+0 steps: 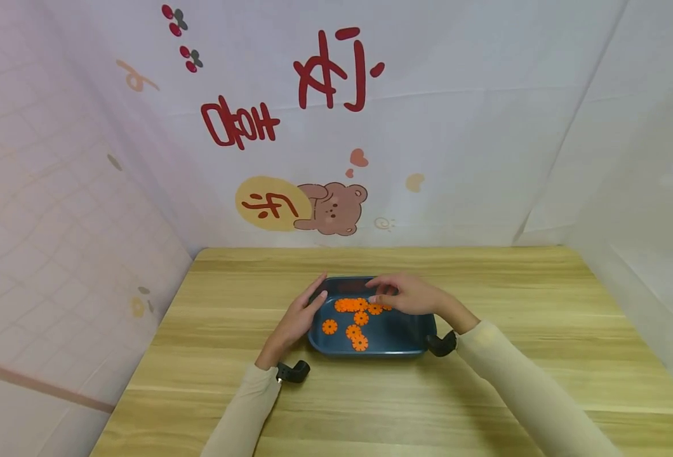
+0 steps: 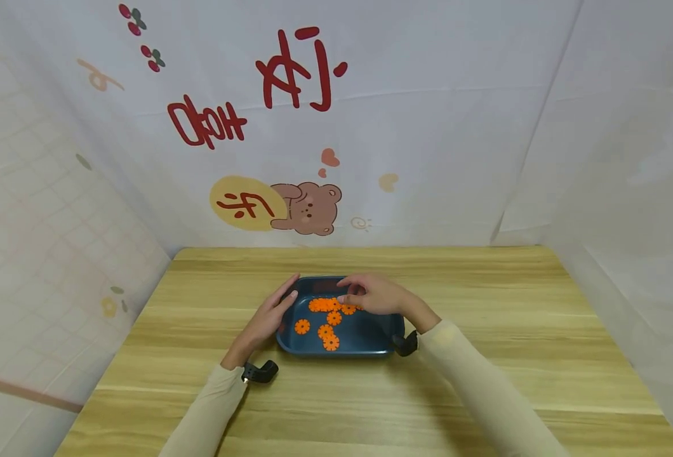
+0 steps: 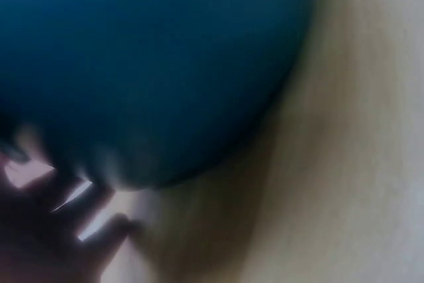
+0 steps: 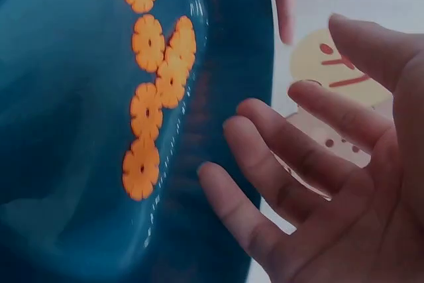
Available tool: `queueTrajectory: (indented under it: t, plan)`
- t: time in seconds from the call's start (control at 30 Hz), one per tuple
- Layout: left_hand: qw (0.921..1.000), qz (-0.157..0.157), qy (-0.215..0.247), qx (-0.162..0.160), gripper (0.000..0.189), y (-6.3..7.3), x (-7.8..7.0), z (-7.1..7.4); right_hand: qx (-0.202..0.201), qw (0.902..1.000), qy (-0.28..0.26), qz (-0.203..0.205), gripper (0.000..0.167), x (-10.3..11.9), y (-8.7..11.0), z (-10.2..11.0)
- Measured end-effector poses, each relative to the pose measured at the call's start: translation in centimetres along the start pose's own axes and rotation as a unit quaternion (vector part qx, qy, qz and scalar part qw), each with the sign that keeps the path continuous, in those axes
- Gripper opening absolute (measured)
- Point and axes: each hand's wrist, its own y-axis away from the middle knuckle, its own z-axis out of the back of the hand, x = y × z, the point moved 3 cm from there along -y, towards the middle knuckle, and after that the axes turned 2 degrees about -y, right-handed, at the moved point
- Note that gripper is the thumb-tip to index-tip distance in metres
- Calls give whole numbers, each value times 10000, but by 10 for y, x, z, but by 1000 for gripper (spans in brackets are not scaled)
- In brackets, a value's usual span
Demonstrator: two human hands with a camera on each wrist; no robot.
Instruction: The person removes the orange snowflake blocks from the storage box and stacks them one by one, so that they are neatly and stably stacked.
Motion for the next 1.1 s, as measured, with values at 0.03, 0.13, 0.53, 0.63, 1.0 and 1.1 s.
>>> queueTrajectory:
  t: [0.03, 0.13, 0.53, 0.63, 1.0, 1.1]
  plan:
    - [10000, 54, 22, 12, 56, 0, 1, 0, 92, 9999, -90, -35, 48, 1, -3, -2]
    - [9997, 207, 130, 11, 56, 0, 2, 0, 365, 9991, -201, -53, 44, 2, -12, -8]
    - [9997, 23, 239, -64, 53, -2, 3, 0, 1486, 9883, -179, -293, 40, 3, -41, -35]
    - [9996, 138, 257, -6, 55, -3, 5, -1, 1640, 9855, -242, -372, 40, 2, -45, -41]
    - [9985, 298, 457, 72, 56, -4, 6, -3, 1856, 9800, -363, -625, 31, -7, -55, -51]
    - [9986, 193, 498, -50, 55, -2, 5, -5, 1901, 9797, -250, -592, 29, -10, -57, -54]
